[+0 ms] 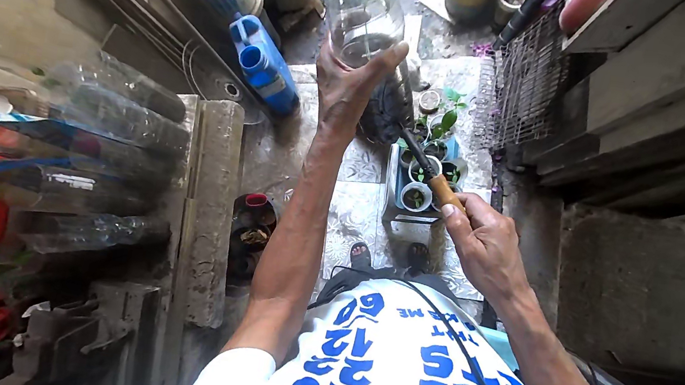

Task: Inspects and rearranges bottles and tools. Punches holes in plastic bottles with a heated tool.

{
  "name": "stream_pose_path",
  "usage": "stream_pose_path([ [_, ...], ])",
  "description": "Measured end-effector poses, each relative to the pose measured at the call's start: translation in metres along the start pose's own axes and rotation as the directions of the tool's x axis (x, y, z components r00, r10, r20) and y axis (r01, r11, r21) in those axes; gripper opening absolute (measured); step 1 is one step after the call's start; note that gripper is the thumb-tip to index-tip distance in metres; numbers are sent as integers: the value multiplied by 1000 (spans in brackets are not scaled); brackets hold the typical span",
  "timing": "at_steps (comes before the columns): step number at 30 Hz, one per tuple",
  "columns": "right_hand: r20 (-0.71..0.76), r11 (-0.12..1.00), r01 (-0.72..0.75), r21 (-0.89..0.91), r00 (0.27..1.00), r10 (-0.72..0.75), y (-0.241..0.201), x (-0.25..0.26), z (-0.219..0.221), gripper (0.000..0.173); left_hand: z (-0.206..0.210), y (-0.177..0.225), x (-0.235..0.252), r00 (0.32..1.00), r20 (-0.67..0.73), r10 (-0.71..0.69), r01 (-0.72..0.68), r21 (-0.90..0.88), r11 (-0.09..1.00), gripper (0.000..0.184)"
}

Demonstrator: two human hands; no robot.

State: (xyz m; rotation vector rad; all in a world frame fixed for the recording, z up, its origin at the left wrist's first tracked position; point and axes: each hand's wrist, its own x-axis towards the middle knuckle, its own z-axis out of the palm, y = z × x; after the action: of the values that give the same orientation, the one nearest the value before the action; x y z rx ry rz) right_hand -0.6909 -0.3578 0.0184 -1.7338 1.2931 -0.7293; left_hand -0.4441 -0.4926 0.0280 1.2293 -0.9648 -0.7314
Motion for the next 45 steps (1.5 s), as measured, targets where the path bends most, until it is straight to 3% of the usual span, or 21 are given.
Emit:
stream_pose_path([
  [17, 115, 998, 55, -7, 992, -54, 4, 10, 1, 28, -30, 0, -9, 998, -20, -61, 62, 108, 992, 84],
  [20, 140, 995, 7, 103, 990, -21, 8, 6, -11, 29, -36, 2, -6, 999, 27, -34, 34, 20, 999, 83],
  [23, 129, 922, -107, 373, 990, 63, 16, 9, -25, 30, -48, -5, -1, 977, 211, -19, 48, -133, 990, 93],
  [26, 60, 830, -99, 549, 995, 79, 3, 30, -39, 25, -47, -4, -11, 935, 331, -127, 180, -135, 974, 107],
  [29, 1, 759, -44, 649, 998, 57, -21, 57, -48, 16, -36, -2, -26, 839, 521, -155, 248, -114, 962, 102],
  [31, 3, 738, -40, 673, 999, 51, -33, 72, -52, 14, -25, 0, -34, 751, 651, -111, 189, -51, 981, 93],
  [34, 43, 789, -70, 610, 998, 55, -38, 88, -53, 17, -8, -8, -46, 627, 778, -36, 96, -31, 995, 88],
  [40, 178, 887, -197, 419, 975, 132, -35, 113, -58, 15, 6, -26, -61, 521, 853, -28, 130, -47, 990, 91],
  [42, 149, 861, -206, 466, 977, 153, -41, 115, -54, 10, 5, -32, -64, 558, 828, -59, 188, -56, 981, 92],
  [45, 44, 832, -184, 524, 981, 189, -51, 118, -45, 10, 8, -30, -71, 703, 710, -41, 145, -86, 986, 87],
])
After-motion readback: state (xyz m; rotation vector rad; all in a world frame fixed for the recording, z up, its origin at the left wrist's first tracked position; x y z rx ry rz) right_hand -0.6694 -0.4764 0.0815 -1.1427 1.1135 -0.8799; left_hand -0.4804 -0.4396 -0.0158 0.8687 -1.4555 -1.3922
